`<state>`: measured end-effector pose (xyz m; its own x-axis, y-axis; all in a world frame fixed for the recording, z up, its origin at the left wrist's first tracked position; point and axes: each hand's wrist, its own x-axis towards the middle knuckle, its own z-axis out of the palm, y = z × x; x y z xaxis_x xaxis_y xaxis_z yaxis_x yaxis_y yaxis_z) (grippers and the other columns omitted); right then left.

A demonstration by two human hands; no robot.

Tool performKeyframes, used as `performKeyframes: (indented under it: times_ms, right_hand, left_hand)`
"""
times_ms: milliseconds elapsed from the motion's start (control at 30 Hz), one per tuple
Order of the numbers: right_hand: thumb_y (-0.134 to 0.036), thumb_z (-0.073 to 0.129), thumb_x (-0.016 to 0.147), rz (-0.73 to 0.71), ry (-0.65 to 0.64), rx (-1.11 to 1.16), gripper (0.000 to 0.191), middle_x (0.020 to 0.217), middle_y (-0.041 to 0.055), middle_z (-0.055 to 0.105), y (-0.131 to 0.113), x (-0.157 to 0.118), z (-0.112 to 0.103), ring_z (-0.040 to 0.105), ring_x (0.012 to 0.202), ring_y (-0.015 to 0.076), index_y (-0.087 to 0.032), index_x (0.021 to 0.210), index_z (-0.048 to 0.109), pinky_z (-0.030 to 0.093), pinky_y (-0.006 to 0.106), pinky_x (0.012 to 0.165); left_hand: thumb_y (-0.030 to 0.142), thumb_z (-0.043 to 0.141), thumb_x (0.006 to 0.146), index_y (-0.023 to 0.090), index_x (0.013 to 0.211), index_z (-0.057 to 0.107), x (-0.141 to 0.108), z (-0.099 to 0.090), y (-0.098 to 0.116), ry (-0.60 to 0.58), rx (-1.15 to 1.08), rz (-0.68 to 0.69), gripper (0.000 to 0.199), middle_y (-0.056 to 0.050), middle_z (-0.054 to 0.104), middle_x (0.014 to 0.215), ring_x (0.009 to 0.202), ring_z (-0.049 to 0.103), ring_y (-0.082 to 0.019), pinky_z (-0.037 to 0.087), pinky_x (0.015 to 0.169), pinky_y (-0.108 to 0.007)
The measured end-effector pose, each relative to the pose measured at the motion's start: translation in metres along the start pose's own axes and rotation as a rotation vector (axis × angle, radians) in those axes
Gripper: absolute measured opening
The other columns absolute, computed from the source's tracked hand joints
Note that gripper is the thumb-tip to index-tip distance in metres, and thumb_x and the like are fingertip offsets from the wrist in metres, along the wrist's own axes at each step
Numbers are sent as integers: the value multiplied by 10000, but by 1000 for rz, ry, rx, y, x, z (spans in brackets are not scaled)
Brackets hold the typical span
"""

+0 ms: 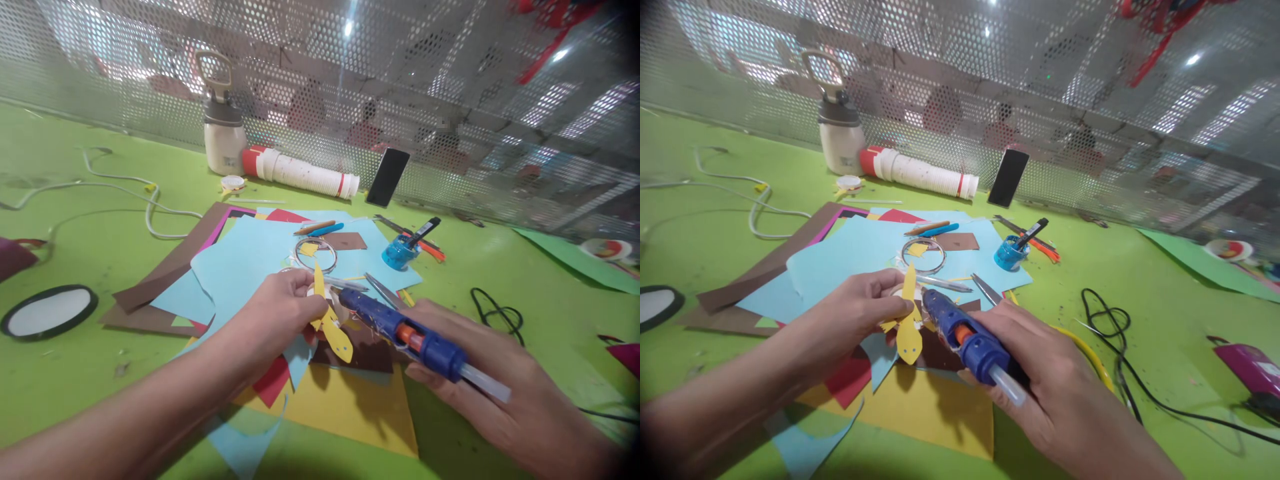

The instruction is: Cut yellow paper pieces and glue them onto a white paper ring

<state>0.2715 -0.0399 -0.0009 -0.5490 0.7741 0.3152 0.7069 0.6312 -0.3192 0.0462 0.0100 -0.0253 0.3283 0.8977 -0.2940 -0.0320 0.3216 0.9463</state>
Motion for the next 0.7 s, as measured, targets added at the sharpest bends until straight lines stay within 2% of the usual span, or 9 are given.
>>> performKeyframes:
  times_ms: [200, 333, 700]
  right_hand:
    - [-263, 574, 887, -8, 0, -24, 446, 1093, 22, 692, -2, -1, 0, 670, 979, 226, -334, 1314, 466, 562, 282, 780]
    - [-237, 572, 881, 11, 12, 1, 456, 1062, 10, 702, -3, 0, 0, 678, 945, 220, -352, 1311, 476, 565, 263, 714]
    - [-232, 569, 881, 14, 29, 9, 494, 1014, -10, 709, -4, 0, -2, 682, 899, 211, -384, 1335, 446, 560, 264, 694]
  left_hand:
    - [182, 582, 672, 169, 700, 567, 0, -2, -3, 0, 9, -9, 34, -19, 598, 605, 504, 526, -127, 409, 465, -232]
    - [176, 586, 660, 161, 732, 596, 2, -2, -4, -7, -14, 5, 74, -24, 610, 618, 496, 508, -119, 409, 454, -226]
    - [165, 581, 670, 148, 758, 625, 0, -1, -3, -16, -34, 2, 99, -24, 619, 627, 498, 502, -113, 409, 449, -221]
